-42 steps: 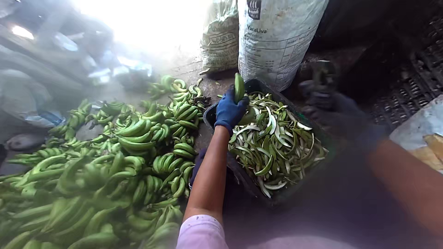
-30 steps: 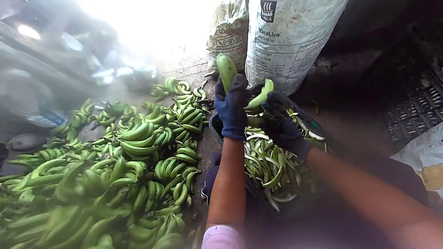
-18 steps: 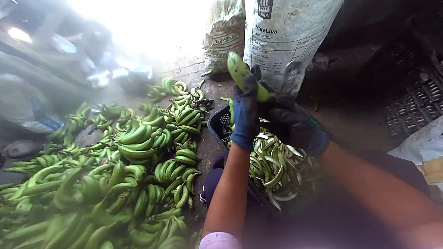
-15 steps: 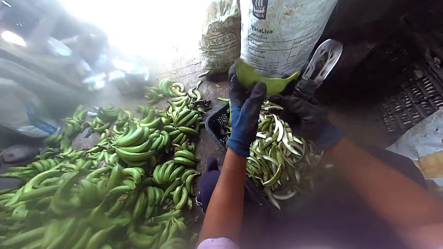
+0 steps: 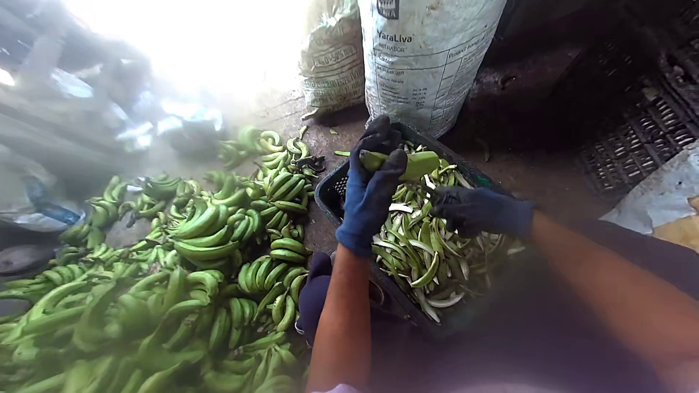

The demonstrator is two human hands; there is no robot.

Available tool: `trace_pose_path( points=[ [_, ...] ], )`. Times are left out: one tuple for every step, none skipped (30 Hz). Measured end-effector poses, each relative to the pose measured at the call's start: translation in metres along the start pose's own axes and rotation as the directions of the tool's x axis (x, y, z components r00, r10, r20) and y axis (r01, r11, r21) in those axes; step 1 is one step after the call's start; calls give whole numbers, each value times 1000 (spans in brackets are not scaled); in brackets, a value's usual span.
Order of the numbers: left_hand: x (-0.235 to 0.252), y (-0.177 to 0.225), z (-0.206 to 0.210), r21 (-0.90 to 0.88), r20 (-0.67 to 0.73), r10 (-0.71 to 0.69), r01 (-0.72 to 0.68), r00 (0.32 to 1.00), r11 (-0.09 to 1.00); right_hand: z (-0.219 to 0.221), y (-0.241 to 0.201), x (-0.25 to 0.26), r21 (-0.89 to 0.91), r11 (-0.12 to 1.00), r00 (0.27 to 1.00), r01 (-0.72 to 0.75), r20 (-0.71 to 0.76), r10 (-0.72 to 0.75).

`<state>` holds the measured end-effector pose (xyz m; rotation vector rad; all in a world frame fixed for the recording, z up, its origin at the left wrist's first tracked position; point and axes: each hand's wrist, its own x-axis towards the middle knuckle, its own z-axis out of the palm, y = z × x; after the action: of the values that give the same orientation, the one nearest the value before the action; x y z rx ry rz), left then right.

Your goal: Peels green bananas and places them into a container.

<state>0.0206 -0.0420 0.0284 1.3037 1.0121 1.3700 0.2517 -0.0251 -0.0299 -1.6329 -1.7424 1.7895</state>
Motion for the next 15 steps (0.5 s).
trace_pose_path(
  points=[
    [4, -1, -4, -29, 25, -35, 36, 999, 999, -3, -4, -5, 45, 995, 996, 91, -14, -91],
    [5, -2, -8, -28, 41, -90, 92, 995, 995, -6, -7, -10, 65, 975, 977, 211, -47, -208],
    [5, -2, -11, -25, 36, -150, 151, 988, 988, -8, -8, -13, 54, 945, 945, 321, -79, -317],
    [6, -4, -11, -22, 15, -188, 188, 982, 982, -9, -8, -15, 17, 905, 902, 424, -94, -421],
    [6, -7, -10, -23, -14, -195, 195, 981, 981, -9, -7, -16, -50, 853, 847, 519, -98, -522],
    [7, -11, -8, -17, -59, -180, 179, 982, 984, -8, -6, -16, -127, 797, 792, 590, -101, -602],
    [8, -15, -5, -23, -125, -157, 155, 980, 988, -6, -4, -17, -199, 753, 753, 627, -92, -651],
    [9, -18, -1, -23, -190, -136, 134, 972, 991, -4, -2, -16, -257, 712, 721, 654, -75, -689],
    [10, -19, 2, -23, -245, -124, 122, 962, 992, -1, -2, -16, -325, 671, 693, 667, -62, -718],
    [10, -19, 4, -24, -288, -124, 122, 950, 992, 0, -4, -16, -400, 627, 668, 669, -47, -743],
    [11, -18, 7, -26, -320, -112, 109, 941, 994, 1, -5, -16, -455, 602, 658, 656, -44, -752],
    [11, -19, 10, -14, -333, -92, 92, 938, 996, 0, -5, -15, -502, 586, 656, 637, -47, -753],
    [10, -21, 13, 16, -326, -58, 67, 944, 998, -1, -6, -15, -529, 583, 663, 617, -50, -747],
    [7, -22, 16, 43, -305, -27, 42, 952, 998, -4, -9, -14, -533, 581, 663, 615, -49, -747],
    [2, -21, 21, 56, -259, -7, 23, 966, 998, -7, -13, -13, -538, 567, 649, 624, -48, -760]
  ],
)
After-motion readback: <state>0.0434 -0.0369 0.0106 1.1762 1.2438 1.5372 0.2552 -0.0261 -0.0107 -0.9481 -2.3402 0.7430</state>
